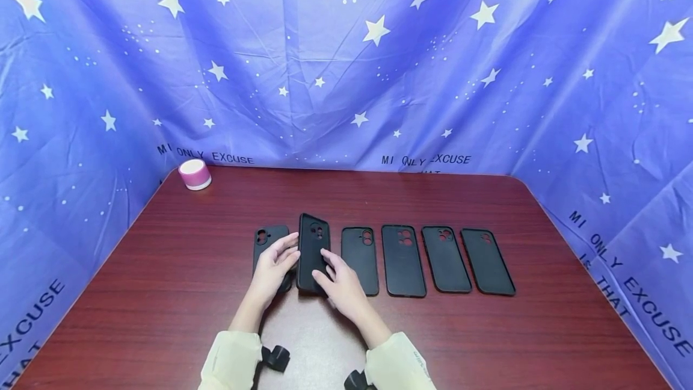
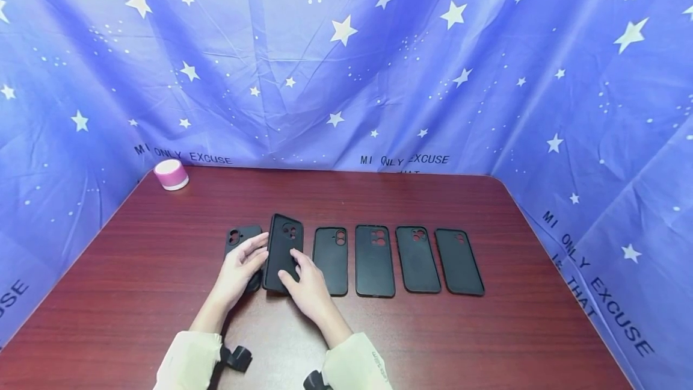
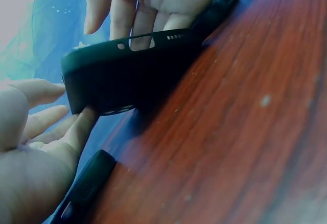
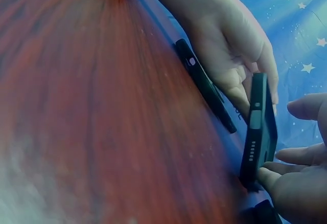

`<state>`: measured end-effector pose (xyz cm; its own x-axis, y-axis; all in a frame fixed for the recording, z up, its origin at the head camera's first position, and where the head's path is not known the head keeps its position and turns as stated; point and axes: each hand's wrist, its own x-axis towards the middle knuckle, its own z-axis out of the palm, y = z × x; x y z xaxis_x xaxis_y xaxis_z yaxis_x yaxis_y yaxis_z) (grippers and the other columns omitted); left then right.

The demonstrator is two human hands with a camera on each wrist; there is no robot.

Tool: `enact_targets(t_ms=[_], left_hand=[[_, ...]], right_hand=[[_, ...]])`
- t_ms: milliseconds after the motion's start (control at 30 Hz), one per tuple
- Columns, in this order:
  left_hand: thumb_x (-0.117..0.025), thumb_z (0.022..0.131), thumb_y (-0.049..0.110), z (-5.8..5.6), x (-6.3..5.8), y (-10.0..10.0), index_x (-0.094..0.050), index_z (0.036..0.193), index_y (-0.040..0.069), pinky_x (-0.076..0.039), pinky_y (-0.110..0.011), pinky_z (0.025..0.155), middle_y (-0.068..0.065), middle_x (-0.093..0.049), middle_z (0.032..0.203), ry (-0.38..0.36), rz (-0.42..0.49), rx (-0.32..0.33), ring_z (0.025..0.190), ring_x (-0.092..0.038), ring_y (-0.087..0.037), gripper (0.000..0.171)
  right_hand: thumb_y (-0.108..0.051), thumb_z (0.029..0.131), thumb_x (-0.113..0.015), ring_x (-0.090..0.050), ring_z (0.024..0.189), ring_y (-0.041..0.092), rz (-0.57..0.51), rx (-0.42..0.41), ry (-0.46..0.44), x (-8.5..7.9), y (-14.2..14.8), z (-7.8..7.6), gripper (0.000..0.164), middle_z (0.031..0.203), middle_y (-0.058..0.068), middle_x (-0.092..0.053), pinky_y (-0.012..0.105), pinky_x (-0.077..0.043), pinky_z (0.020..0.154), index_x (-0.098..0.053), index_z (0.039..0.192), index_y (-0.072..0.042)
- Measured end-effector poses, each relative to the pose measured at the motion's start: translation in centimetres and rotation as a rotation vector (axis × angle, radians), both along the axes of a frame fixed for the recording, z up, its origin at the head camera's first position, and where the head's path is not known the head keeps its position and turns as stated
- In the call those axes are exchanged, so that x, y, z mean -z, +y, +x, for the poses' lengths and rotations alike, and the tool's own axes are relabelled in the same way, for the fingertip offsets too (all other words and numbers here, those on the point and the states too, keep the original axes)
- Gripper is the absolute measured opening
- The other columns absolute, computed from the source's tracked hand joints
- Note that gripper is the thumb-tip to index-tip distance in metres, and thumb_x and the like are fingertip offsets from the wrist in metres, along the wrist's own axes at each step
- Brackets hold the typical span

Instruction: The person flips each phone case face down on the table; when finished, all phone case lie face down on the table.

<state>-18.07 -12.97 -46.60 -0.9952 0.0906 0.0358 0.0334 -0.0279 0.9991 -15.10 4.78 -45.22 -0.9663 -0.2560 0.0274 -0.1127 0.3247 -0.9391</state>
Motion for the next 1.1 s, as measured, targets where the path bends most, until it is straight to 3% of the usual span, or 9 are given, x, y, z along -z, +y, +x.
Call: enact_targets(t_ms=[133, 200, 433, 633, 833, 1100], left_hand=[[-0.054, 0.096, 0.0, 0.18, 0.1, 0.22, -0.044, 0.141, -0.003, -0.053, -0.016, 0.09, -0.027, -0.049, 0.14, -0.007, 0.082, 0.017, 0.111, -0.061, -0.001, 0.046], [-0.056, 0.095, 0.001, 0.15, 0.22, 0.22, -0.044, 0.14, -0.004, -0.053, -0.018, 0.09, -0.028, -0.048, 0.14, 0.004, 0.103, 0.036, 0.109, -0.061, 0.001, 0.047], [-0.059, 0.093, 0.0, 0.06, 0.4, 0.32, -0.046, 0.138, -0.007, -0.055, -0.021, 0.088, -0.032, -0.051, 0.136, 0.056, 0.109, 0.056, 0.108, -0.062, 0.001, 0.047], [-0.062, 0.091, 0.0, 0.2, 0.33, 0.37, -0.049, 0.136, -0.008, -0.057, -0.024, 0.086, -0.033, -0.052, 0.133, 0.113, 0.096, 0.09, 0.107, -0.064, 0.0, 0.047], [-0.064, 0.09, 0.004, 0.33, 0.13, 0.37, -0.051, 0.135, -0.006, -0.056, -0.023, 0.086, -0.032, -0.057, 0.129, 0.117, 0.08, 0.1, 0.106, -0.064, -0.001, 0.047], [-0.065, 0.09, 0.003, 0.42, 0.01, 0.31, -0.053, 0.134, -0.005, -0.055, -0.022, 0.09, -0.027, -0.058, 0.131, 0.133, 0.05, 0.101, 0.108, -0.064, -0.001, 0.046]], right_hand=[[-0.024, 0.097, -0.057, -0.045, 0.134, 0.04, -0.026, 0.001, -0.005, 0.25, 0.03, -0.12, 0.055, 0.15, 0.024, -0.04, 0.043, -0.042, 0.107, -0.041, 0.144, 0.0], [-0.025, 0.097, -0.057, -0.045, 0.134, 0.039, -0.023, 0.002, -0.008, 0.25, -0.02, -0.14, 0.056, 0.15, 0.023, -0.04, 0.044, -0.043, 0.107, -0.041, 0.145, -0.002], [-0.031, 0.097, -0.058, -0.045, 0.134, 0.038, -0.032, 0.004, -0.012, 0.25, -0.09, -0.16, 0.058, 0.149, 0.024, -0.04, 0.045, -0.046, 0.104, -0.041, 0.145, -0.004], [-0.028, 0.096, -0.06, -0.044, 0.136, 0.036, -0.113, 0.01, -0.013, 0.27, -0.24, -0.17, 0.059, 0.148, 0.026, -0.04, 0.041, -0.043, 0.108, -0.041, 0.145, -0.002], [-0.019, 0.096, -0.06, -0.044, 0.135, 0.037, -0.209, 0.01, -0.002, 0.1, -0.34, -0.04, 0.054, 0.146, 0.028, -0.042, 0.042, -0.042, 0.108, -0.043, 0.142, 0.002], [-0.016, 0.096, -0.059, -0.048, 0.133, 0.036, -0.246, 0.016, 0.05, 0.45, -0.38, -0.27, 0.047, 0.141, 0.025, -0.049, 0.033, -0.045, 0.105, -0.048, 0.137, 0.003]])
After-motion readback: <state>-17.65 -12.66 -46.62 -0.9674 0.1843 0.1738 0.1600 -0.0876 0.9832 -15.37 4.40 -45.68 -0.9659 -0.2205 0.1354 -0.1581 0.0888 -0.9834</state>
